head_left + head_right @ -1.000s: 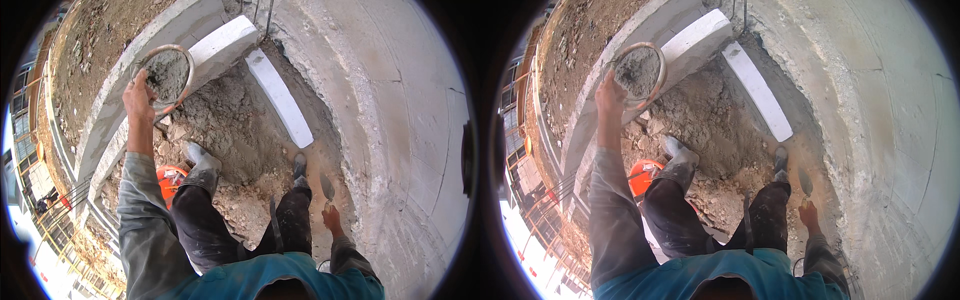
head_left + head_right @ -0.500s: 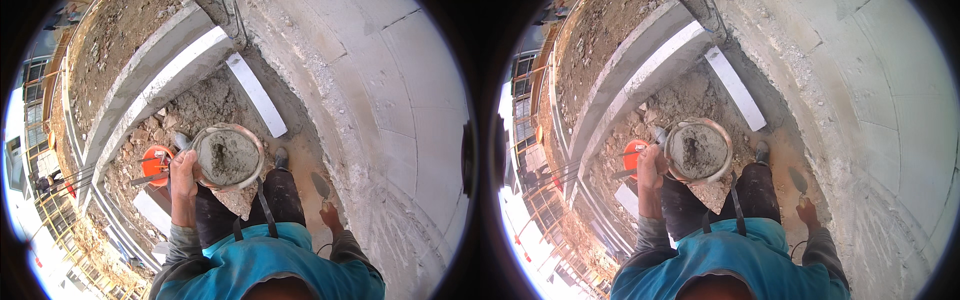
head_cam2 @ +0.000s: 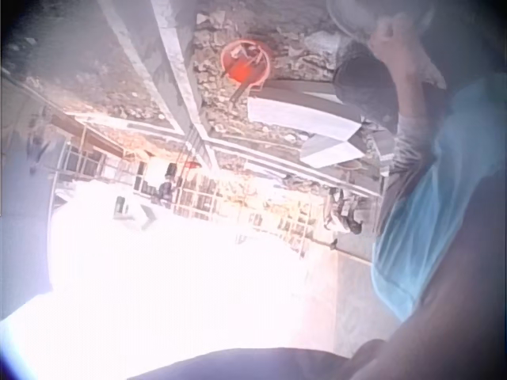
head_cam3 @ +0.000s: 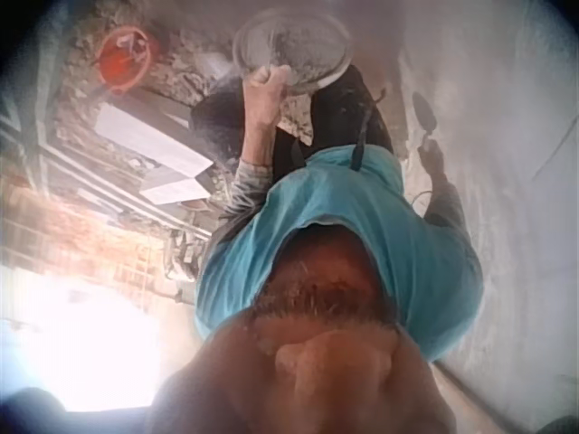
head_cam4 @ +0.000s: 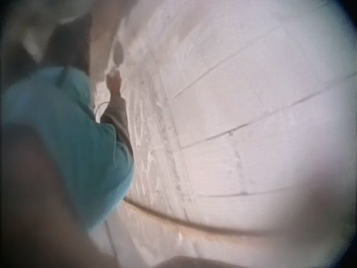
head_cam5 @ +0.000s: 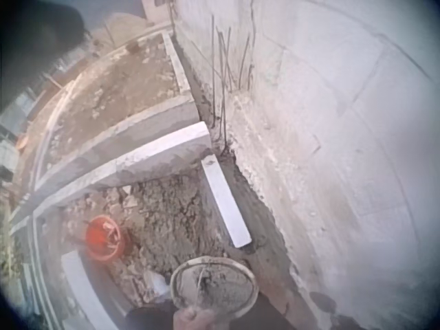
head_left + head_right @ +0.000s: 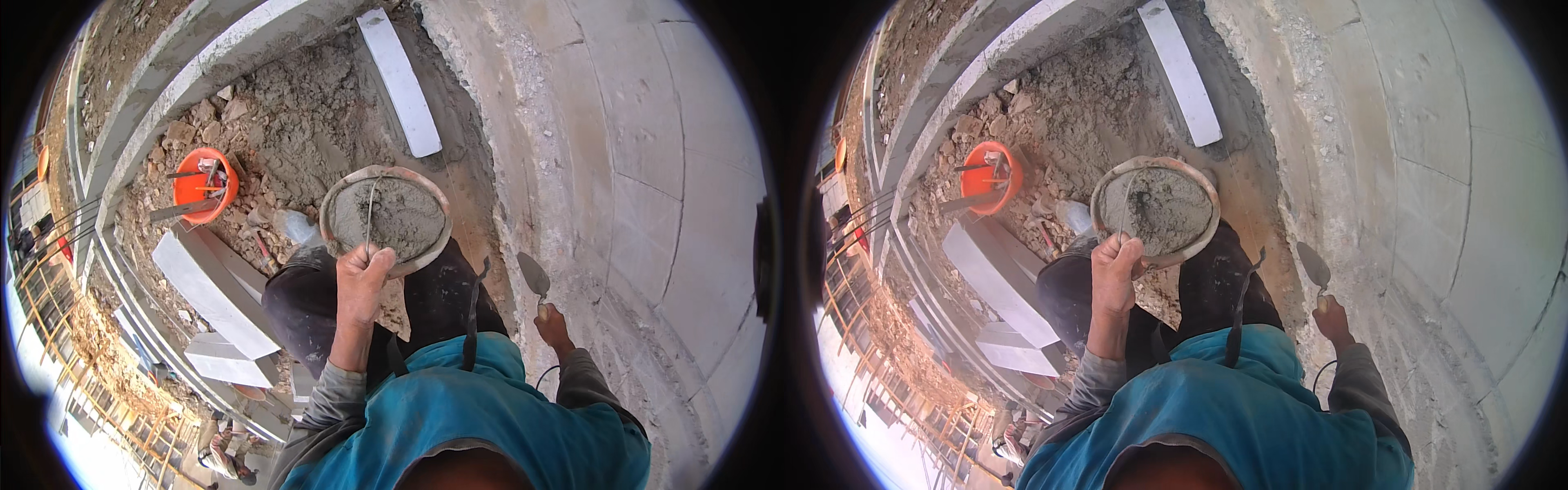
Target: The person scoops wet cement from a bucket using a trowel and spreads it onto the ground to prepare a base. They then place a long white concrete block onto the cement, adjust its position, and tap it into place with a hammer. The person continues to apply cement around the block to secure it.
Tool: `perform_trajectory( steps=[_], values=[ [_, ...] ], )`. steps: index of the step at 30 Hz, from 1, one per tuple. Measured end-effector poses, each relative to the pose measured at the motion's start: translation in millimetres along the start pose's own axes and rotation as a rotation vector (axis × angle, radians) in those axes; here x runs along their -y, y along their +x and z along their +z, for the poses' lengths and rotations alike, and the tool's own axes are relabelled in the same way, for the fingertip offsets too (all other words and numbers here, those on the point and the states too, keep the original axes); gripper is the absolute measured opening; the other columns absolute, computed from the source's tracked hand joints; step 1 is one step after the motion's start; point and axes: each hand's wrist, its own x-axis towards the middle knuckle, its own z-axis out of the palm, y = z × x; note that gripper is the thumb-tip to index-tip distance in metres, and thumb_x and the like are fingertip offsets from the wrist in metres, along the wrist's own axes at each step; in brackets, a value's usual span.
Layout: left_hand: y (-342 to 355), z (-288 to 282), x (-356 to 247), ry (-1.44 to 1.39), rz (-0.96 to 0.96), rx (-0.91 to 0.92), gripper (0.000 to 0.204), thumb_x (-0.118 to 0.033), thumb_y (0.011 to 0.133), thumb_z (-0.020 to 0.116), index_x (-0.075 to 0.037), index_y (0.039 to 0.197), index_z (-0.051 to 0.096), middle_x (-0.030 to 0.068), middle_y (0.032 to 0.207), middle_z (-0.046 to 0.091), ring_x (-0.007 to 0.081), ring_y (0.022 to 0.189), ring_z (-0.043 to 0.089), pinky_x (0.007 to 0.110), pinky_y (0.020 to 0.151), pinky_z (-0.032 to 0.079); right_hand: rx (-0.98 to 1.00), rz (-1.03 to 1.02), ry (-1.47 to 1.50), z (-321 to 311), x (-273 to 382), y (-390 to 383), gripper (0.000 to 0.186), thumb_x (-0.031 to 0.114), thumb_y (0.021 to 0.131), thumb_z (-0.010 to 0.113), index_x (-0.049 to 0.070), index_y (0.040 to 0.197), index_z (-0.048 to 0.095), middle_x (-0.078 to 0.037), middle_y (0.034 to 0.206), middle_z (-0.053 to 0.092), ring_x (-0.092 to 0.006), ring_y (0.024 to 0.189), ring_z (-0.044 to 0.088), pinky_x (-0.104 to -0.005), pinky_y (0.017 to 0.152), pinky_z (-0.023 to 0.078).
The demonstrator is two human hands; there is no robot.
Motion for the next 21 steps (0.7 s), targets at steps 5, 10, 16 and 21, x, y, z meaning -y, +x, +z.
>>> perform_trajectory(
  steps=[5,10,16,21],
  values=[
    [-21,-15,3,-0.040,0.028,-0.160,0.031,-0.011,0.091,0.064,-0.012,0.064,0.048,-0.0064,0.057,0.045,0.0027,0.049,0.037,0.022,0.047,0.029,0.045,-0.054,-0.070,2,-18,24,0.038,0.023,0.078,0.066,0.002,0.108,0.056,-0.028,0.094,0.066,-0.0458,0.093,0.064,-0.0487,0.080,0.051],
    [-46,-40,37,-0.063,0.096,-0.238,0.032,-0.014,0.092,0.063,-0.014,0.064,0.047,-0.0051,0.057,0.045,0.0046,0.049,0.038,0.022,0.047,0.031,0.046,-0.121,0.011,23,-27,20,0.031,0.020,0.079,0.065,0.002,0.104,0.058,-0.024,0.090,0.065,-0.0420,0.087,0.064,-0.0450,0.076,0.050],
    [-92,-67,108,-0.091,0.109,-0.326,0.031,-0.015,0.092,0.063,-0.014,0.064,0.049,-0.0051,0.057,0.047,0.0043,0.049,0.039,0.022,0.048,0.032,-0.118,-0.197,0.085,56,-100,6,0.031,0.018,0.081,0.064,0.002,0.106,0.058,-0.018,0.085,0.064,-0.0294,0.079,0.063,-0.0401,0.073,0.050],
    [-165,-98,178,-0.134,0.128,-0.375,0.032,-0.015,0.091,0.064,-0.014,0.063,0.049,-0.0054,0.057,0.047,0.0038,0.049,0.038,0.022,0.047,0.033,-0.181,-0.320,-0.064,76,-158,-1,0.027,0.013,0.082,0.063,0.003,0.106,0.057,-0.011,0.076,0.060,-0.0211,0.066,0.060,-0.0370,0.061,0.049]
  ],
)
